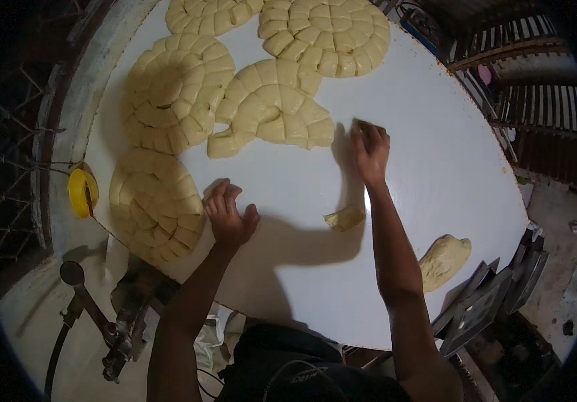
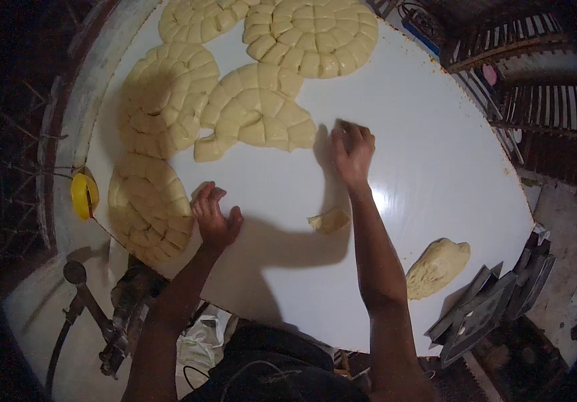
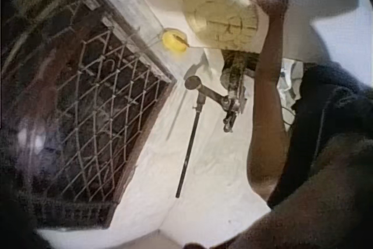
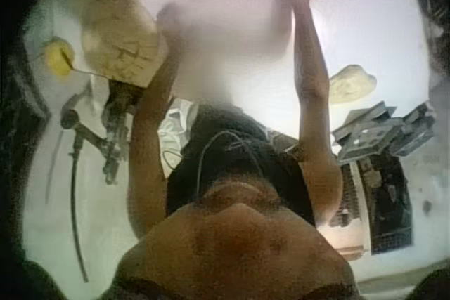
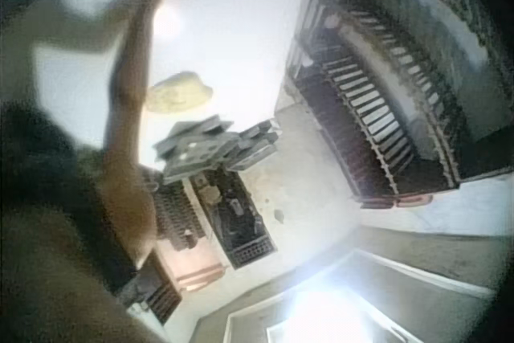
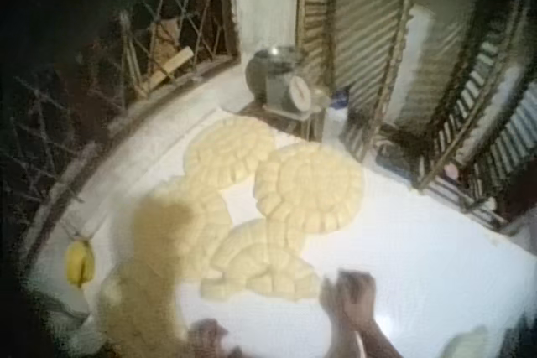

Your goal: The person tears pieces of dough from a large mass on a white table, rolls them into balls by hand, and places them into a metal baking tray. The person repeats this process multiple times, filling several trays with dough balls.

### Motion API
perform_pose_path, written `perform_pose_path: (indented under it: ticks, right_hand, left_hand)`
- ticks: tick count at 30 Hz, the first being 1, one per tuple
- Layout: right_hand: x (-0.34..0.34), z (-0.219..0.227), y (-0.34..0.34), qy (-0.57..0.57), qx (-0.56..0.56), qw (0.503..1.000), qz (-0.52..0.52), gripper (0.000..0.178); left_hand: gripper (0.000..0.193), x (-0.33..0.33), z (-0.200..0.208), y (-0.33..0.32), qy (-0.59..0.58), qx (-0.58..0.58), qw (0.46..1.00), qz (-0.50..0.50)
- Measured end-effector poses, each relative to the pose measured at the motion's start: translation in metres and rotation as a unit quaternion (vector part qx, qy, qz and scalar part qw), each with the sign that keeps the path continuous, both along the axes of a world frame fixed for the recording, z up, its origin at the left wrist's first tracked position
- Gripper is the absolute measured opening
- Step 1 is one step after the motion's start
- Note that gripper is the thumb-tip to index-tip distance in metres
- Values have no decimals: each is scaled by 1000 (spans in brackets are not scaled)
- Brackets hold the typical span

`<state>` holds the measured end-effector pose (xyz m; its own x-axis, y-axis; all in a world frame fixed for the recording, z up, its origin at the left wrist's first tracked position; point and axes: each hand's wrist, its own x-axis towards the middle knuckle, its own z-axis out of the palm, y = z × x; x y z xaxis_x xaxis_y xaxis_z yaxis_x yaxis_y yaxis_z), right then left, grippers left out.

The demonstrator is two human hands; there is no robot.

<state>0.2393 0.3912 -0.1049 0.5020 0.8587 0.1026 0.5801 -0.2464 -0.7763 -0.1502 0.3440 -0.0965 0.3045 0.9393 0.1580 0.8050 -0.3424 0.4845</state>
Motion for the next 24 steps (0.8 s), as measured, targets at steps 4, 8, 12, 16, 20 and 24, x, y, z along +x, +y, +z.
perform_pose_path:
  ticks: [4, 8, 12, 16, 20, 24]
  right_hand:
    - [-82, 27, 126, -101, -102, 989, -29, 46]
    - [-99, 24, 145, 259, -53, 964, 20, 45]
    - [44, -16, 89, 598, 101, 791, -84, 18]
    - [127, -18, -48, 597, 242, 744, -178, 23]
    - [133, -29, -232, 636, 200, 714, -215, 35]
    - [46, 47, -382, 458, 28, 828, -323, 33]
  left_hand:
    - [55, -7, -3, -4, 18, -3, 1000, 9]
    - [60, -11, -2, -8, 35, -24, 999, 4]
    - [58, -11, -3, -7, 8, 1, 1000, -5]
    - [56, -12, 3, -4, 23, 28, 999, -1]
    - [62, -4, -1, -2, 16, 74, 997, -32]
    - [86, 92, 22, -51, -160, -55, 970, -173]
